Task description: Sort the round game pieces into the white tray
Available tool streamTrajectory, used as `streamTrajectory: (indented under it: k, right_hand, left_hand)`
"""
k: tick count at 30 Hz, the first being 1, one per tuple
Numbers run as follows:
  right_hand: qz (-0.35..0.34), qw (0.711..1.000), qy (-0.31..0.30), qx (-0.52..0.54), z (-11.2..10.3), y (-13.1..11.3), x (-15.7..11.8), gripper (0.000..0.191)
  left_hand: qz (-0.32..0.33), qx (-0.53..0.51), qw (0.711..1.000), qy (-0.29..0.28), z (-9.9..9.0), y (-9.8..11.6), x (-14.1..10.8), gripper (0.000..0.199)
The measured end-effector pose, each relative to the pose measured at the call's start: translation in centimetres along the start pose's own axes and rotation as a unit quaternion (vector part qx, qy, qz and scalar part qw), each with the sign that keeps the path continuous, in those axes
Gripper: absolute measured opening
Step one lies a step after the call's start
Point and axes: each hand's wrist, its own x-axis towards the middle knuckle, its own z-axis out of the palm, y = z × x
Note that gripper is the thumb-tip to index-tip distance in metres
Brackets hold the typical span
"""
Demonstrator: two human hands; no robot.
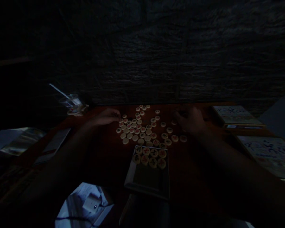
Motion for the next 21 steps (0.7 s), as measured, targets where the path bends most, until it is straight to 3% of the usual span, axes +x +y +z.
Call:
streamTrajectory:
  k: [6, 10, 17, 21]
  right_hand:
    - [-0.037, 0.999, 0.002, -0.001, 0.1, -0.1, 0.1, 0.025]
    - [-0.048, 0.999, -0.001, 0.002, 0.1, -0.1, 0.0, 0.023]
    - [-0.034, 0.999, -0.01, 0.018, 0.0, -0.5, 0.0, 0.021]
    - [-0.08, 0.997, -0.017, 0.008, 0.0, -1.6, -0.6, 0.023]
  left_hand:
    - [0.057, -0.024, 0.998, 0.033, 2.8, 2.5, 0.0, 0.019]
    - [0.08, 0.027, 0.996, 0.037, 4.6, 3.8, 0.1, 0.021]
    - [0.116, 0.025, 0.993, -0.007, 5.1, 4.9, -0.5, 0.018]
    - [0.118, 0.055, 0.991, -0.03, 5.3, 5.3, -0.5, 0.019]
